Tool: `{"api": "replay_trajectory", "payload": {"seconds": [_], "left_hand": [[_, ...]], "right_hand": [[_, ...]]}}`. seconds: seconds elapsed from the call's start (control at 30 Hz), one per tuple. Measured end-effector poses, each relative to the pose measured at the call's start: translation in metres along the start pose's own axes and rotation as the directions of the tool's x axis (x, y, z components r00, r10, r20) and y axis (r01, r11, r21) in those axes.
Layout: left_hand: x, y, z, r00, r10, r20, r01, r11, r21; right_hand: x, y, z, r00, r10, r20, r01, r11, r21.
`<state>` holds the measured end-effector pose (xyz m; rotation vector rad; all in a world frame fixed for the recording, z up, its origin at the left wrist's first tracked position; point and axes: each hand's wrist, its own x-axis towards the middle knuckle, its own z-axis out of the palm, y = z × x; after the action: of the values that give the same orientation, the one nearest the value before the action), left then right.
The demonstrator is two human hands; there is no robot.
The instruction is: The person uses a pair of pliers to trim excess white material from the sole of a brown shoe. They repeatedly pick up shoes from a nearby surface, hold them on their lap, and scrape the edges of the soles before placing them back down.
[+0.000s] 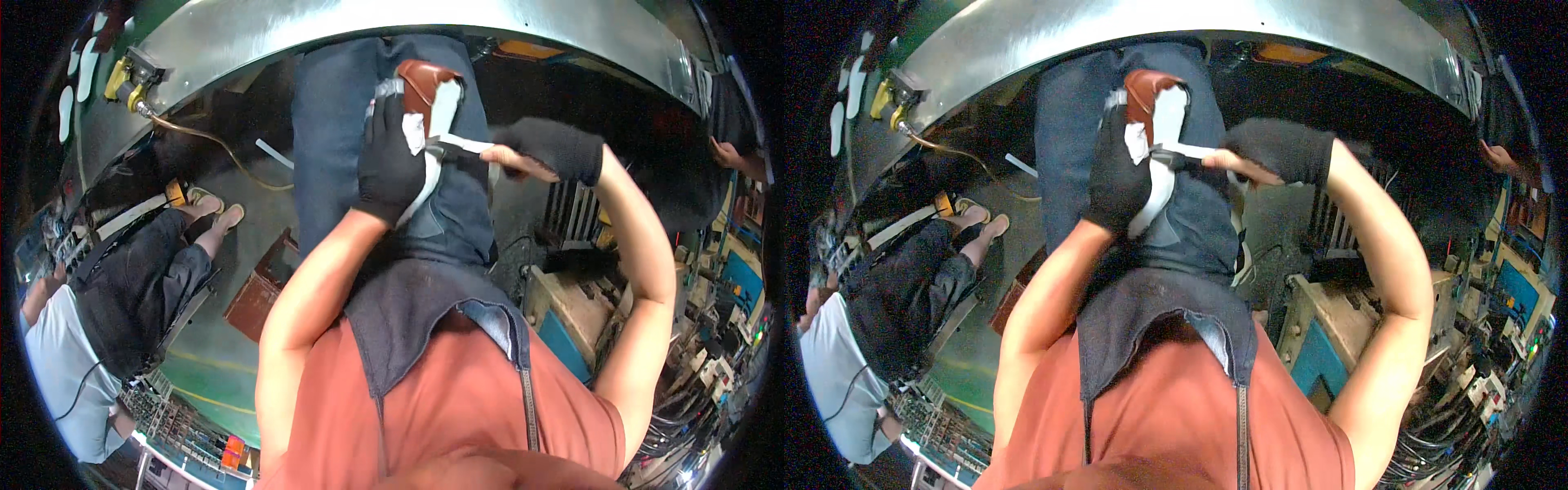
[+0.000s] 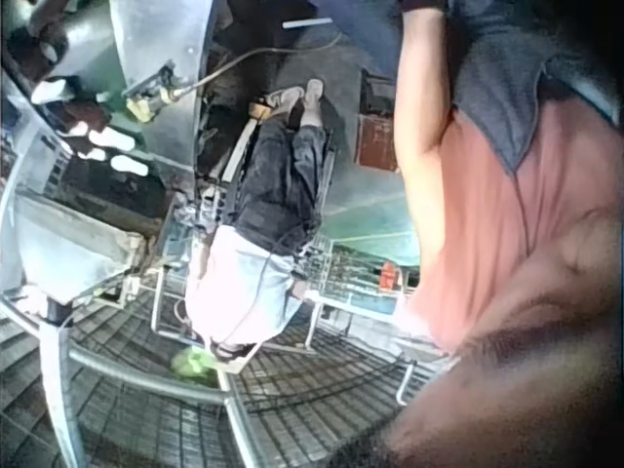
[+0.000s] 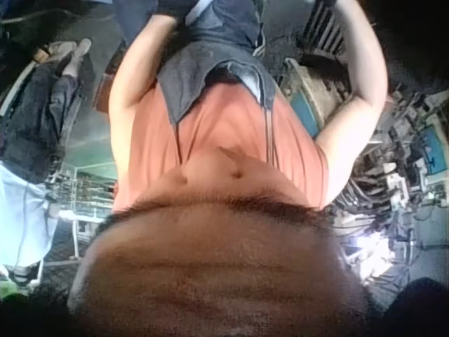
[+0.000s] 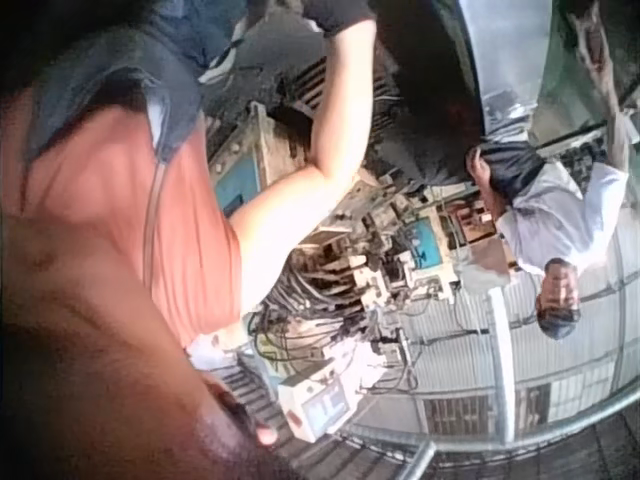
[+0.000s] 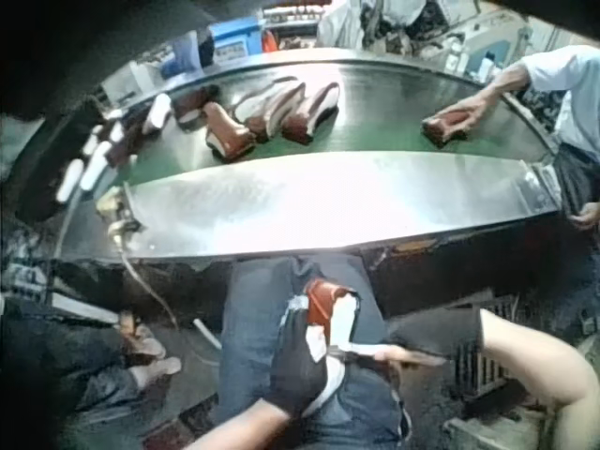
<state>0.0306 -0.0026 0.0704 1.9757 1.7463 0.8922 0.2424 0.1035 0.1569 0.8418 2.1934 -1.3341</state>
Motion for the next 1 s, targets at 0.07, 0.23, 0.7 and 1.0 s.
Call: {"api": "replay_trajectory", "payload": {"seconds": [0.07, 0.23, 0.7, 1.0], "left_hand": [[0.005, -0.006, 0.007, 0.967, -0.246, 0.060, 0.246, 0.969, 0.012], [-0.017, -0.064, 0.024, 0.989, -0.070, 0.127, 0.082, 0.992, -0.093], [-0.096, -0.030, -0.023, 0.644, -0.466, 0.606, 0.754, 0.251, -0.608], [-0.098, -0.044, 0.019, 0.923, -0.283, 0.262, 0.382, 0.765, -0.518]], "right_hand": [[-0.012, -0.029, -0.015, 0.988, -0.092, -0.128, 0.040, 0.932, -0.360], [-0.009, -0.084, 0.010, 0.811, -0.377, -0.448, 0.277, 0.921, -0.274], [0.010, -0.002, 0.120, 0.932, 0.361, 0.025, -0.277, 0.666, 0.693], [0.008, -0.063, 0.082, 0.928, -0.017, -0.373, 0.120, 0.959, 0.255]]}}
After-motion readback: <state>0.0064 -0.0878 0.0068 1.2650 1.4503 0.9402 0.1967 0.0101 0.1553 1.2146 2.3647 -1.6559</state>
